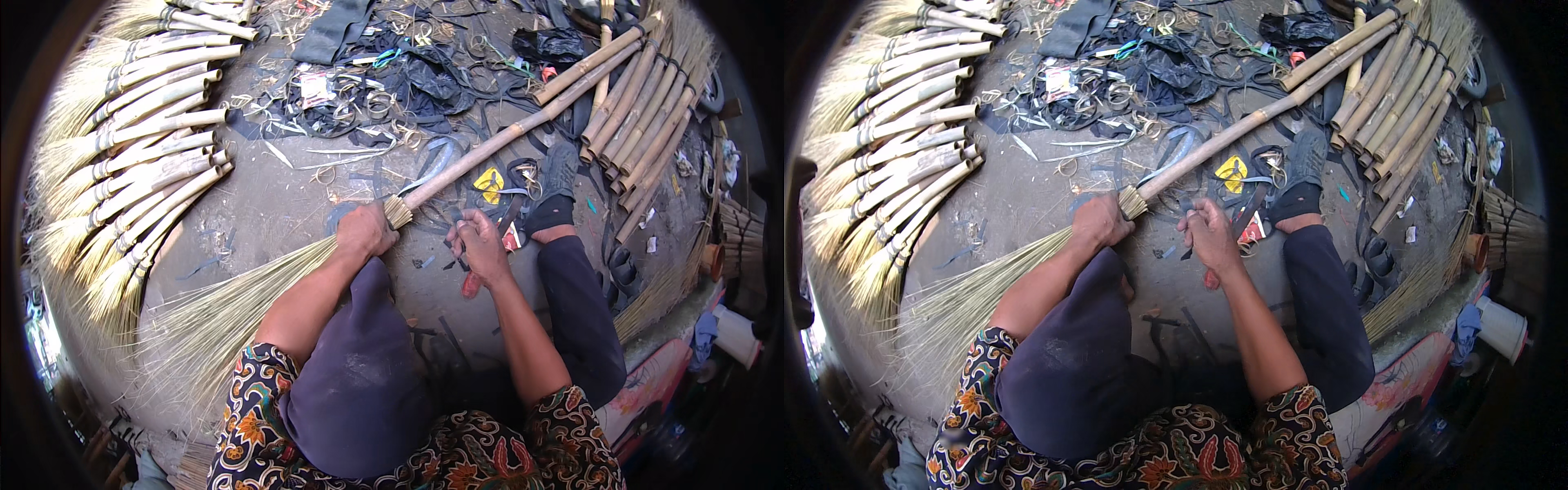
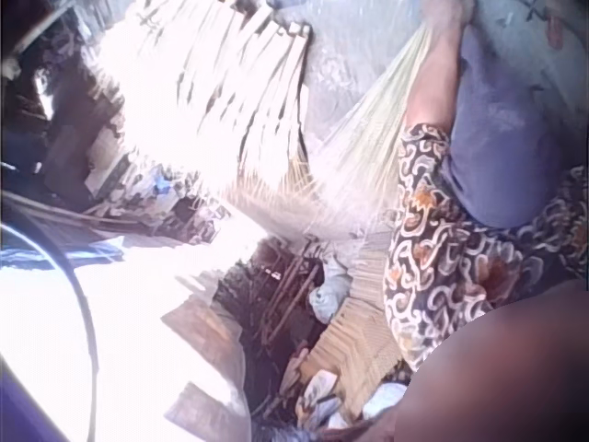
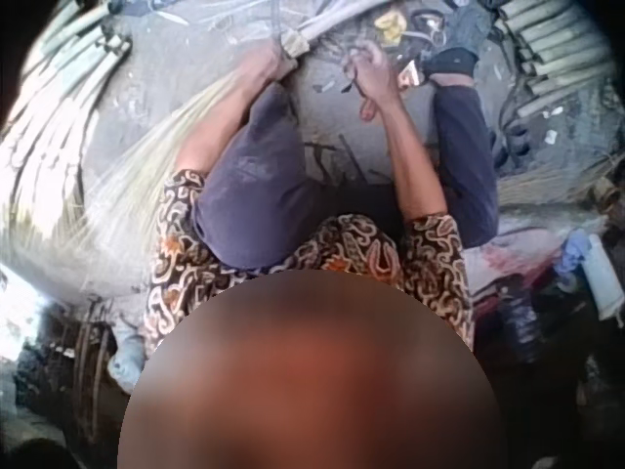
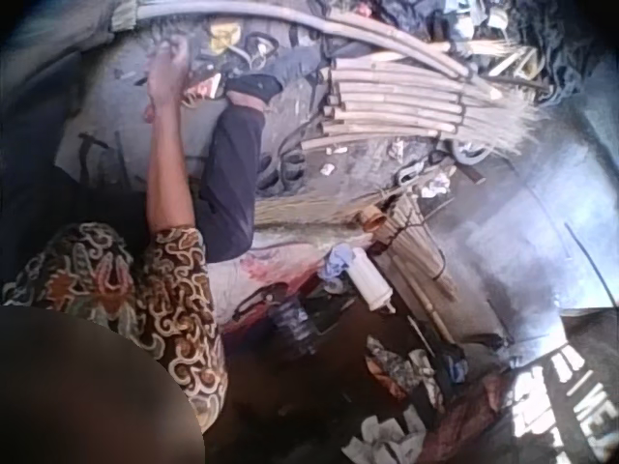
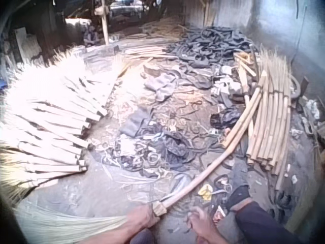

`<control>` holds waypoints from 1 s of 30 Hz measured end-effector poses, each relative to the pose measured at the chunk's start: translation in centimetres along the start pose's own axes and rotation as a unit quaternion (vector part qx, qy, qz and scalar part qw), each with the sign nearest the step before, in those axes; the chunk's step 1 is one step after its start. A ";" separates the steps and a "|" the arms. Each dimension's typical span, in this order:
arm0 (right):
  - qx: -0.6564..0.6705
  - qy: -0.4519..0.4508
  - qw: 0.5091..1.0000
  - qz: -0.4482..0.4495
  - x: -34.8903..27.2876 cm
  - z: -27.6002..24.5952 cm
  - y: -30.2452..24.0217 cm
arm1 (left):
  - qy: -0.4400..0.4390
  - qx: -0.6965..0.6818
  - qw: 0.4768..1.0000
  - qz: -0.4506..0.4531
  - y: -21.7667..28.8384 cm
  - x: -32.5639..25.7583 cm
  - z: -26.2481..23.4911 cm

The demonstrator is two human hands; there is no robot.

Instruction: The person gathers a bundle of straw-like bristles, aligns them, and attaches them to a bamboo handle. They wrap a black strap around the junction to secure the bristles, then use pliers to tighten and trim the strap. The finished broom is placed with others nearby.

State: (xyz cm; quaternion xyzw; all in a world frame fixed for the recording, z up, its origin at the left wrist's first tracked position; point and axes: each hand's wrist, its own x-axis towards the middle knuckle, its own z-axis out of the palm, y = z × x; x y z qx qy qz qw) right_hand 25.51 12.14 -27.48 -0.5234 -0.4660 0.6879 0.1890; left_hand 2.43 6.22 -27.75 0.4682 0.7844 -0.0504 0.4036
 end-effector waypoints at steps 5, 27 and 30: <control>0.080 -0.076 0.993 -0.035 -2.1 3.8 -4.0 | 0.011 -0.026 1.000 0.007 -0.8 0.0 0.2; -0.621 0.179 0.746 -0.162 7.7 -10.3 1.8 | 0.022 -0.039 0.999 -0.014 -0.8 0.3 -0.1; -0.674 0.108 0.708 -0.182 9.4 -10.5 1.7 | 0.021 -0.028 0.999 -0.015 -0.5 0.4 -0.1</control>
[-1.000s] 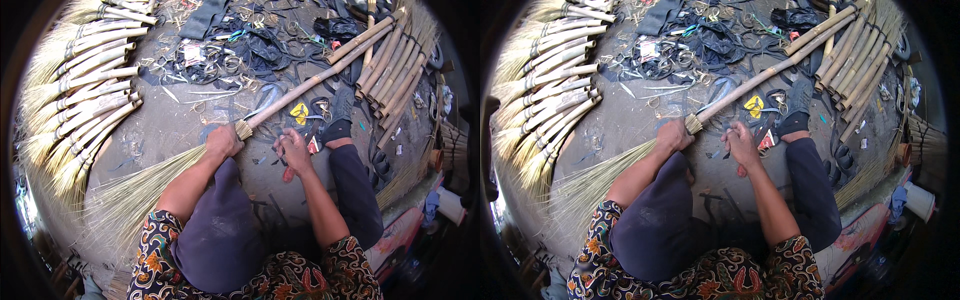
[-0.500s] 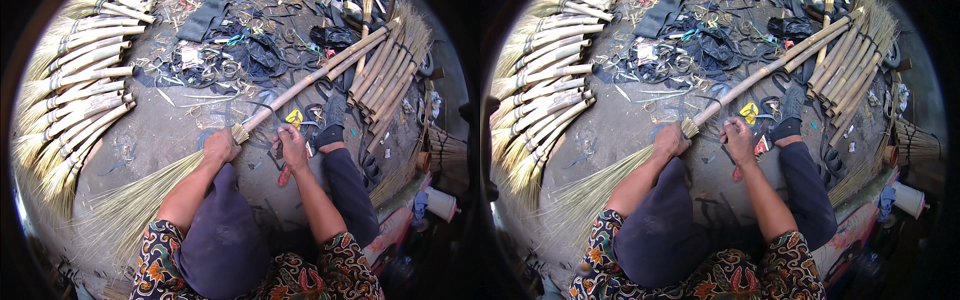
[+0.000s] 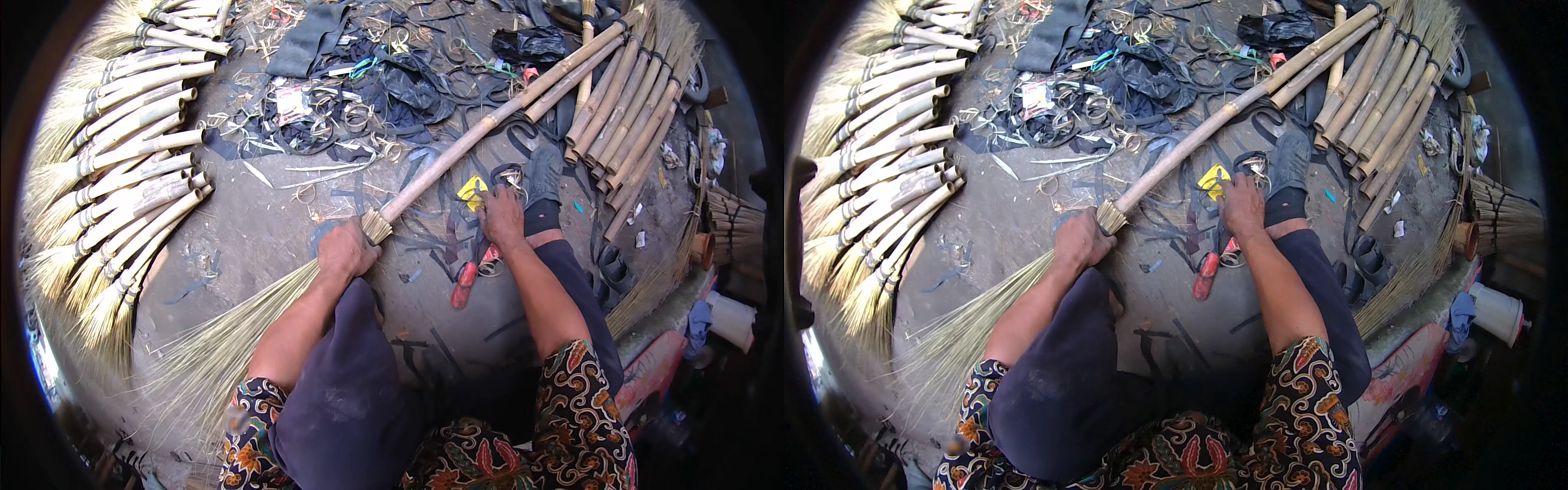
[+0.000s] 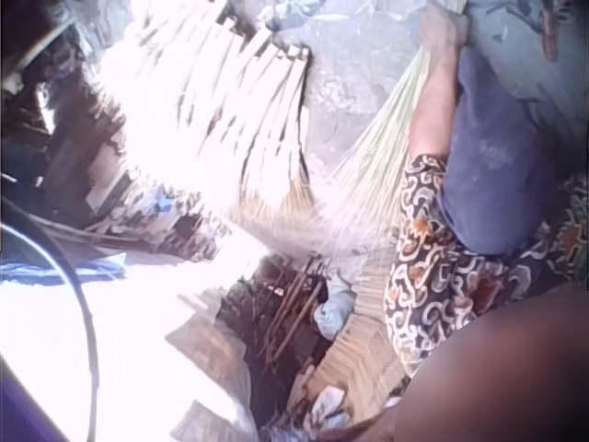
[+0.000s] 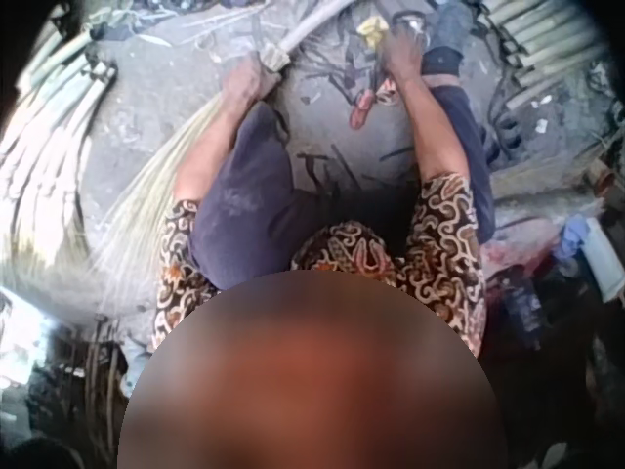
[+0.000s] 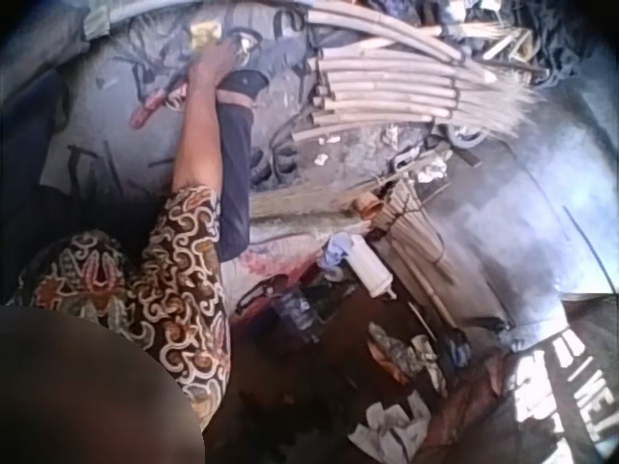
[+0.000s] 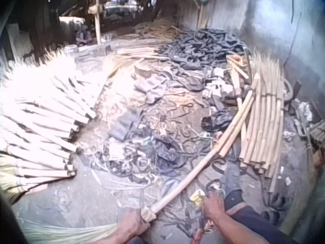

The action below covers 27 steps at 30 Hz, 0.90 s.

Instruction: The person gathers a bundle of straw-like bristles, aligns them, and attaches them to a bamboo handle. They wrap a black strap around the junction to secure the bristles, then use pliers to tighten and trim the strap. The finished broom is placed with others nearby.

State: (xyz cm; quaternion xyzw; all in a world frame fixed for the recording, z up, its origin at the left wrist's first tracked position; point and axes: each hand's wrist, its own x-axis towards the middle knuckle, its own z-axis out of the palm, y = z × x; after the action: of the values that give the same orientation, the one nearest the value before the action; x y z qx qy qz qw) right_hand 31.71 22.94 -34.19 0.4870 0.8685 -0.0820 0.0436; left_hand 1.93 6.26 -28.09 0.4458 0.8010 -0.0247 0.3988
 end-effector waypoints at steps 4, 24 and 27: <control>0.009 0.005 0.995 -0.095 0.7 1.2 -1.4 | -0.003 0.012 1.000 -0.008 0.4 -0.1 0.1; 0.615 -0.215 0.741 0.162 -4.8 -5.1 -18.7 | 0.002 -0.027 1.000 0.009 -0.9 0.2 1.1; 0.582 -0.238 0.749 0.210 -4.3 -4.3 -18.5 | 0.017 -0.028 0.999 0.014 -1.2 0.6 1.9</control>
State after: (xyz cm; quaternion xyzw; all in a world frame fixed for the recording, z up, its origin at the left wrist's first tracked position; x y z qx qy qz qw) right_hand 18.16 10.62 -27.43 0.5527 0.4899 -0.6736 -0.0264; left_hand 2.04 5.16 -30.18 0.4457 0.8017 0.0110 0.3981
